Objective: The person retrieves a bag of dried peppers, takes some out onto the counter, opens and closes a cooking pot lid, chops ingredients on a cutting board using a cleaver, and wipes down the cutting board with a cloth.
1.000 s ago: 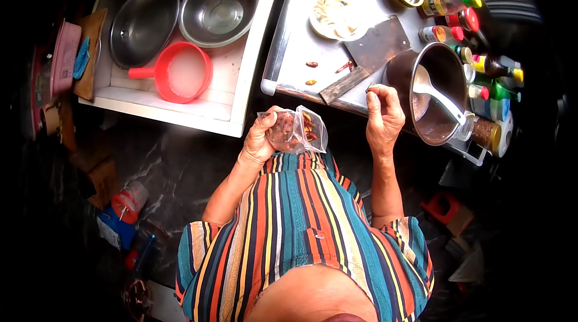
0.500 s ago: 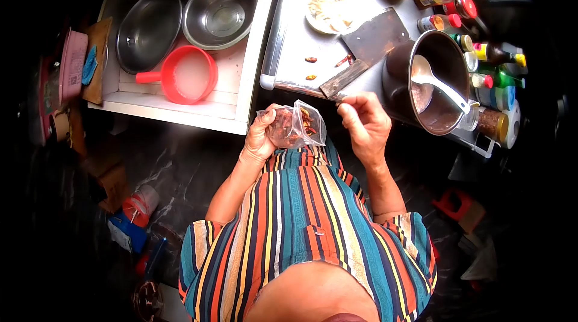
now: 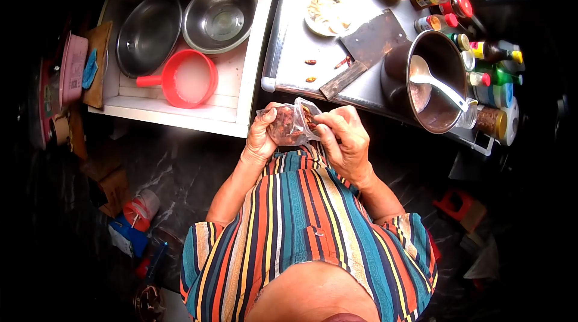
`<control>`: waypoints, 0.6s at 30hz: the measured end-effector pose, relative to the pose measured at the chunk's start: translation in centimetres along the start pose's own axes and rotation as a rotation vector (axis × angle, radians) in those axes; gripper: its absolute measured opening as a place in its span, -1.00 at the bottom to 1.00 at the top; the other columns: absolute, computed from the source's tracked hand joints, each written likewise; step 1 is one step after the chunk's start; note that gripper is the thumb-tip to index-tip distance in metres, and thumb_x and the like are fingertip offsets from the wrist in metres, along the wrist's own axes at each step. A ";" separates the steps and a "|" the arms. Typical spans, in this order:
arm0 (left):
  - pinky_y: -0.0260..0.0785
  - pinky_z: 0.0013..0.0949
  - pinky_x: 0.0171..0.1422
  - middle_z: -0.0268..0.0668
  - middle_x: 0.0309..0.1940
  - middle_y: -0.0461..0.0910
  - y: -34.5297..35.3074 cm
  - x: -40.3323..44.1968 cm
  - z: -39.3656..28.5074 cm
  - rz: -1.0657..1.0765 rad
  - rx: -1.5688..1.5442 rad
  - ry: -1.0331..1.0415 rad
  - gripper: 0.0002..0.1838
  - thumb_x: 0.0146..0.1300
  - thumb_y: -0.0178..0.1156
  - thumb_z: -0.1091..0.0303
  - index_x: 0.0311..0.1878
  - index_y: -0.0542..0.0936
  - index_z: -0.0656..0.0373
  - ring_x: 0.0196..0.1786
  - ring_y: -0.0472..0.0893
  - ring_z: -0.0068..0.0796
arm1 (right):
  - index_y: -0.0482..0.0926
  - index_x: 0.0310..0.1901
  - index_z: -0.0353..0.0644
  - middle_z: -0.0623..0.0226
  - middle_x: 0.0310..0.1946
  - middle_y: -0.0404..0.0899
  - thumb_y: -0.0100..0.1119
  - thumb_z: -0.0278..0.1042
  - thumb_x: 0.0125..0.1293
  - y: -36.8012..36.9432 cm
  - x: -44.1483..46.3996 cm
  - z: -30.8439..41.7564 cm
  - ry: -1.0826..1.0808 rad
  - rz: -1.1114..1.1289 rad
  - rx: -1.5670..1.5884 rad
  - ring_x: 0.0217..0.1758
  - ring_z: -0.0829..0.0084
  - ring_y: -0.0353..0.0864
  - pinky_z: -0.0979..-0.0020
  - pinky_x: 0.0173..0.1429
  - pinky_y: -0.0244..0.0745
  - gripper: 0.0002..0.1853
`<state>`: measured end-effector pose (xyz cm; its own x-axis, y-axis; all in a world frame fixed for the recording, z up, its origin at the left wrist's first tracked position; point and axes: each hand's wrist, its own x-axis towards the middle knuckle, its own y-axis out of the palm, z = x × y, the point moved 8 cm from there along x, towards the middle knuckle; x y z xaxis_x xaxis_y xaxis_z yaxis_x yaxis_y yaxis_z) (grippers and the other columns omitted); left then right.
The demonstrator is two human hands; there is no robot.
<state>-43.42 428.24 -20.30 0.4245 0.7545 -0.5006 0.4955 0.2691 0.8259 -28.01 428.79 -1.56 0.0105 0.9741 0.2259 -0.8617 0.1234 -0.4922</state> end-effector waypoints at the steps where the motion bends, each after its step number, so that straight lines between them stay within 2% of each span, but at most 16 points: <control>1: 0.53 -0.26 0.10 -0.24 -0.19 0.65 -0.1 0.1 0.0 -0.005 -0.010 0.001 -0.73 0.26 0.28 0.22 -0.12 0.54 0.20 -0.11 0.65 -0.42 | 0.63 -0.16 -0.24 0.22 -0.30 0.50 0.33 -0.52 0.14 0.0 -0.1 -0.5 0.080 0.028 0.025 -0.30 0.35 0.53 0.41 -0.25 0.47 -0.79; 2: 0.53 -0.26 0.10 -0.24 -0.19 0.65 -0.1 0.2 -0.1 -0.010 -0.022 0.003 -0.73 0.26 0.28 0.22 -0.12 0.54 0.20 -0.11 0.65 -0.42 | 0.63 -0.15 -0.24 0.22 -0.25 0.50 0.36 -0.49 0.12 0.1 -0.3 -1.1 0.159 0.056 0.050 -0.24 0.34 0.54 0.39 -0.19 0.49 -0.77; 4: 0.53 -0.26 0.10 -0.25 -0.18 0.65 0.3 0.4 -0.2 0.008 -0.018 -0.010 -0.73 0.26 0.28 0.22 -0.12 0.55 0.20 -0.10 0.65 -0.42 | 0.62 -0.16 -0.25 0.18 -0.16 0.48 0.41 -0.45 0.06 1.1 -0.2 -1.0 0.045 0.219 0.060 -0.10 0.31 0.54 0.36 -0.07 0.49 -0.72; 5: 0.53 -0.26 0.09 -0.25 -0.18 0.65 0.5 0.5 -0.2 0.024 -0.018 -0.021 -0.73 0.26 0.29 0.22 -0.12 0.55 0.20 -0.10 0.64 -0.43 | 0.61 -0.18 -0.25 0.14 -0.11 0.46 0.44 -0.41 0.02 1.2 -0.2 -1.2 0.064 0.245 0.050 -0.02 0.26 0.52 0.34 0.02 0.47 -0.69; 6: 0.53 -0.26 0.09 -0.25 -0.18 0.65 0.4 0.5 -0.2 0.024 -0.015 -0.026 -0.73 0.26 0.29 0.22 -0.12 0.55 0.20 -0.10 0.64 -0.43 | 0.60 -0.20 -0.27 0.14 -0.17 0.48 0.42 -0.48 0.04 1.7 -0.4 -0.9 0.005 0.270 -0.016 -0.10 0.23 0.54 0.36 -0.04 0.49 -0.73; 9: 0.52 -0.27 0.11 -0.25 -0.17 0.65 0.2 0.7 -0.2 0.019 0.030 0.009 -0.71 0.24 0.31 0.20 -0.13 0.56 0.21 -0.08 0.63 -0.43 | 0.60 -0.22 -0.29 0.17 -0.32 0.53 0.34 -0.65 0.06 1.2 -1.4 -2.1 0.002 0.170 0.012 -0.23 0.25 0.58 0.41 -0.14 0.50 -0.78; 12: 0.49 -0.27 0.14 -0.25 -0.16 0.64 0.7 0.8 -0.1 0.043 0.020 0.031 -0.71 0.24 0.32 0.20 -0.15 0.56 0.22 -0.06 0.62 -0.44 | 0.60 -0.24 -0.30 0.17 -0.30 0.54 0.33 -0.66 0.05 0.1 -0.9 -1.7 0.031 0.110 0.076 -0.21 0.26 0.58 0.40 -0.13 0.50 -0.79; 15: 0.47 -0.26 0.17 -0.22 -0.13 0.63 1.7 -0.1 -0.2 0.117 0.034 0.022 -0.69 0.24 0.32 0.23 -0.08 0.55 0.23 -0.04 0.62 -0.42 | 0.61 -0.26 -0.28 0.17 -0.29 0.56 0.33 -0.68 0.04 -0.8 -1.4 -0.7 -0.014 0.075 0.064 -0.22 0.27 0.59 0.41 -0.13 0.51 -0.79; 17: 0.46 -0.26 0.17 -0.19 -0.07 0.62 2.2 -0.6 -1.7 0.133 0.309 0.155 -0.64 0.24 0.32 0.26 0.01 0.53 0.24 -0.01 0.61 -0.41 | 0.62 -0.23 -0.26 0.17 -0.29 0.56 0.33 -0.70 0.02 -1.6 -1.4 -0.3 -0.093 0.041 0.097 -0.24 0.26 0.61 0.41 -0.16 0.52 -0.76; 18: 0.45 -0.29 0.18 -0.17 -0.03 0.60 1.8 -0.6 -1.5 0.147 0.253 0.118 -0.57 0.21 0.35 0.30 0.09 0.49 0.26 0.03 0.60 -0.40 | 0.62 -0.23 -0.26 0.17 -0.29 0.56 0.33 -0.70 0.02 -2.0 -1.4 -0.2 -0.093 0.041 0.098 -0.24 0.26 0.61 0.41 -0.16 0.52 -0.76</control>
<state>-43.87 429.17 -18.13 0.4220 0.8425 -0.3350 0.6148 0.0057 0.7887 -26.22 427.25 -1.10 -0.0690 0.9555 0.2867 -0.9057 0.0604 -0.4196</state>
